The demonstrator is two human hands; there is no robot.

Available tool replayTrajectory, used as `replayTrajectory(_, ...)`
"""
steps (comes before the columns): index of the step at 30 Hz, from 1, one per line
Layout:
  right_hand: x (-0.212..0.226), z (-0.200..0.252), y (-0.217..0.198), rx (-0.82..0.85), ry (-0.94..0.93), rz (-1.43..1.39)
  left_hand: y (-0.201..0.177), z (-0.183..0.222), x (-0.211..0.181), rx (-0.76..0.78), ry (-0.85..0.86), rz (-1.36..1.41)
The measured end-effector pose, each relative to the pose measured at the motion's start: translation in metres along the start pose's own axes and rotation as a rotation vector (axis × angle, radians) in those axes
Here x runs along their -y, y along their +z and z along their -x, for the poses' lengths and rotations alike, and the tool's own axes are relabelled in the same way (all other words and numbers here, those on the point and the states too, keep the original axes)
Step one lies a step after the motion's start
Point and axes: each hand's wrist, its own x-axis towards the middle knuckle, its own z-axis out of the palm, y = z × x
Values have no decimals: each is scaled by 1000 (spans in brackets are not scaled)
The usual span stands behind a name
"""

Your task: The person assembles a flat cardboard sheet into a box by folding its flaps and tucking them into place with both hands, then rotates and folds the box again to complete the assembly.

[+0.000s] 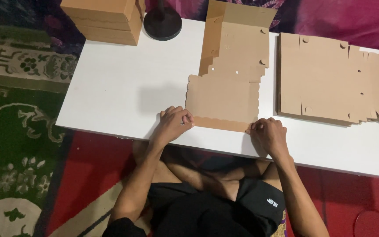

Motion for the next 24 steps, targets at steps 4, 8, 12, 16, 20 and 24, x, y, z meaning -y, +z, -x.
replayTrajectory(4, 22, 12, 16, -134, -48, -227, 11, -6, 11, -35, 28, 14)
replayTrajectory(8, 64, 10, 33, -454, -309, -5, 14, -8, 17, -75, 60, 15)
replayTrajectory(12, 92, -10, 60, -444, -521, -143, 20, -12, 26, -98, 82, 43)
replayTrajectory(16, 124, -18, 70, -137, -382, -351, 17, -13, 23, -106, 61, 32)
replayTrajectory(20, 127, -26, 68, -31, -370, -353, 10, -8, 21, -99, 86, 90)
replayTrajectory(24, 118, -29, 69, 42, -358, -421, 11, -9, 21, -105, 95, 83)
